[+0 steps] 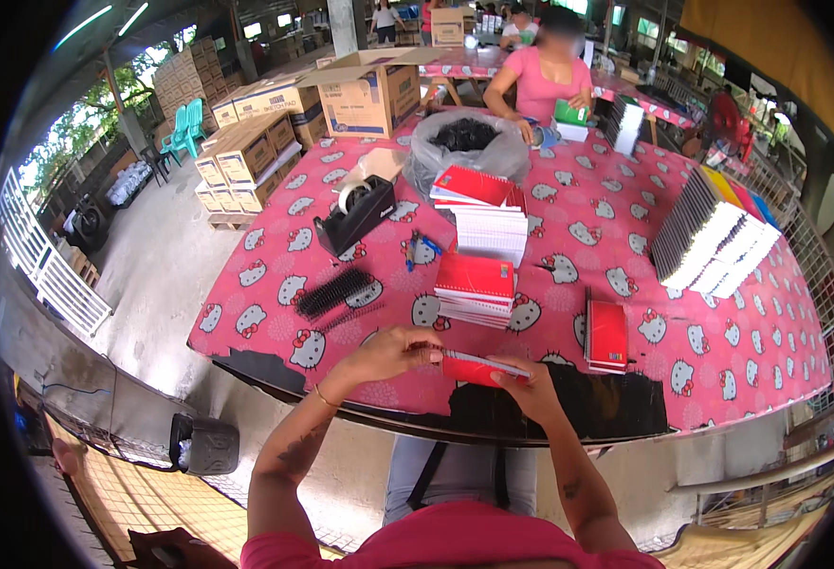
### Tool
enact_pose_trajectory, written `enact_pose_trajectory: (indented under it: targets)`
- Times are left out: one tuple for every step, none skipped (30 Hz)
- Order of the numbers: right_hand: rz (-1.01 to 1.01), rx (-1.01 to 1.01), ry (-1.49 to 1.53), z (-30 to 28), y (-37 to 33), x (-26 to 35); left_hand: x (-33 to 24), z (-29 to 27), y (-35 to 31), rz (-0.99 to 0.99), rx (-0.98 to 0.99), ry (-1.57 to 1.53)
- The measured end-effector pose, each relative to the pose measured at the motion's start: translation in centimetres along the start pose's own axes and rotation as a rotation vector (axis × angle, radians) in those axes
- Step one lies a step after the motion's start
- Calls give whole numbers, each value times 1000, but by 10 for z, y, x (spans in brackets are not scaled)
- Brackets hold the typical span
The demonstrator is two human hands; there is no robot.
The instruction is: The person picks up red paper products from a stack and attaches black spiral binding by hand to the edges of the items one by one.
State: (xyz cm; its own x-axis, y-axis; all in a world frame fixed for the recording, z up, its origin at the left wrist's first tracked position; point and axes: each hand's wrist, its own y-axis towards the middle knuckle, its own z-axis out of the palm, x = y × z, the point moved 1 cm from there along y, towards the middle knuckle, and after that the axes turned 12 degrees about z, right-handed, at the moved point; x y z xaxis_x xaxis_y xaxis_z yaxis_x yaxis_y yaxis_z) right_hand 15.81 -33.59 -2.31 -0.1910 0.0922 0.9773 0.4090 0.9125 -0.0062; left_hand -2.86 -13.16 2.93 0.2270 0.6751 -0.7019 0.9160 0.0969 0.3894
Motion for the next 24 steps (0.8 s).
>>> enact_pose_trajectory:
  targets:
    - [12,9,19,-1,3,1,2,-3,2,87,-3,117]
    - [31,12,29,-2,4,1,-1,-10,2,-165,155,87]
    - [15,8,25,-2,4,0,0,-16,5,-312,186,-78]
    - [-1,3,21,-3,5,-2,1,-22,7,-457,216,-245]
    - [-14,-2,18,-2,5,-3,1,-24,8,-602,246,-415]
    - [-17,3,4,-2,5,-3,-2,-24,10,-595,258,-390]
    - [-19,7,-10,-3,4,-3,-5,-23,11,-587,271,-366]
    - [-23,17,-20,-1,5,-2,-9,-23,10,-585,279,-337]
    - [-27,13,-20,0,5,-2,-5,-18,7,-377,209,-238]
    - [-31,8,-21,2,5,-2,4,-10,1,-170,140,-137]
    - [-30,0,-22,2,5,-3,2,-6,2,38,73,-42]
    - [-26,-2,-9,1,5,-3,5,-5,3,-38,99,-14]
    - [-23,-3,5,1,6,-3,6,-5,4,-114,125,13]
    - [-21,-1,19,1,7,-3,5,-7,6,-193,147,44]
    - [-9,12,23,0,7,-4,10,-8,4,-286,125,-153]
    - [3,24,27,0,7,-7,18,-9,2,-378,101,-349]
    - [17,32,28,-1,7,-8,24,-9,2,-466,79,-549]
    - [9,25,15,-1,7,-9,27,-9,1,-455,127,-504]
    - [1,16,1,0,6,-9,30,-8,0,-442,176,-459]
    - [-4,1,-13,0,5,-9,29,-5,4,-427,231,-416]
    - [0,-4,-18,-2,5,-9,26,-2,6,-276,152,-306]
    - [4,-10,-22,-4,7,-10,21,1,7,-123,73,-198]
    - [17,-17,-28,-5,5,-11,13,4,8,27,-6,-98]
    - [9,-25,-55,-3,6,-10,8,6,8,37,-27,-41]
